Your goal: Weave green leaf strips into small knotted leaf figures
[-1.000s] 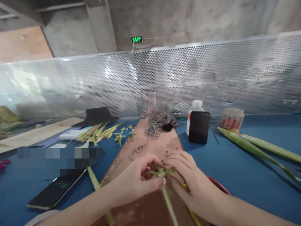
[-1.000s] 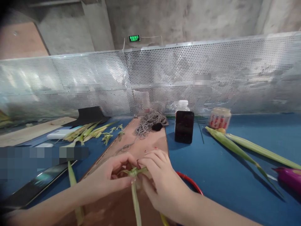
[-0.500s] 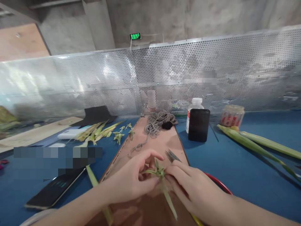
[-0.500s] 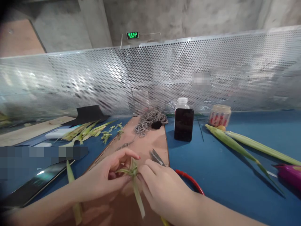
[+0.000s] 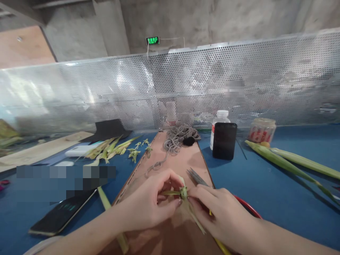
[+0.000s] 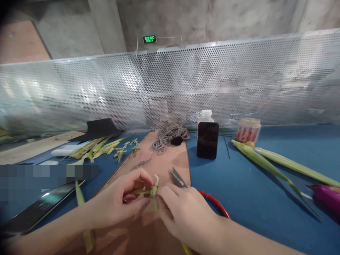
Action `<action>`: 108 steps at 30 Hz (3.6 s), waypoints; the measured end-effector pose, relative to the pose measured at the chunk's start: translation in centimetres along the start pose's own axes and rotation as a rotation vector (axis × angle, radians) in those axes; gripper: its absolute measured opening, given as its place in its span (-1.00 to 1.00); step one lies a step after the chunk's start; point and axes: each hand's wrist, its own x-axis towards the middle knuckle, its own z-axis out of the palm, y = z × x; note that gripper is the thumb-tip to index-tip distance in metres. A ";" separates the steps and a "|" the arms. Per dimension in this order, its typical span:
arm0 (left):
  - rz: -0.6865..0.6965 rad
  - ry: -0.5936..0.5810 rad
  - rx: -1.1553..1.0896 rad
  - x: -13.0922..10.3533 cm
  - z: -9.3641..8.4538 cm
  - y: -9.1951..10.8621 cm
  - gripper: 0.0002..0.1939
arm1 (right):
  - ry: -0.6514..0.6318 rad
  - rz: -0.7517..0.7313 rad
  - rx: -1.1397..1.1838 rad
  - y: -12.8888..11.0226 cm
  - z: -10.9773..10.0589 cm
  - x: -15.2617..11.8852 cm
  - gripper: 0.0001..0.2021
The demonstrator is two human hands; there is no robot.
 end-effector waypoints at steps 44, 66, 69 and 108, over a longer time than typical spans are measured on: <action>0.052 0.123 0.049 0.1 0.5 0.0 -0.71 | 0.015 0.166 0.501 -0.1 -0.3 1.1 -0.94; 0.157 0.278 -0.020 0.4 -0.1 -0.6 -0.85 | -0.025 0.301 0.709 0.1 -1.0 0.9 -0.86; 0.129 0.260 -0.090 0.5 0.1 -0.6 -0.84 | -0.008 0.233 0.597 0.0 -1.0 0.9 -0.85; 0.003 0.125 -0.168 0.8 0.6 -0.1 -0.81 | 0.234 -0.014 0.111 -0.2 -0.5 0.5 -0.79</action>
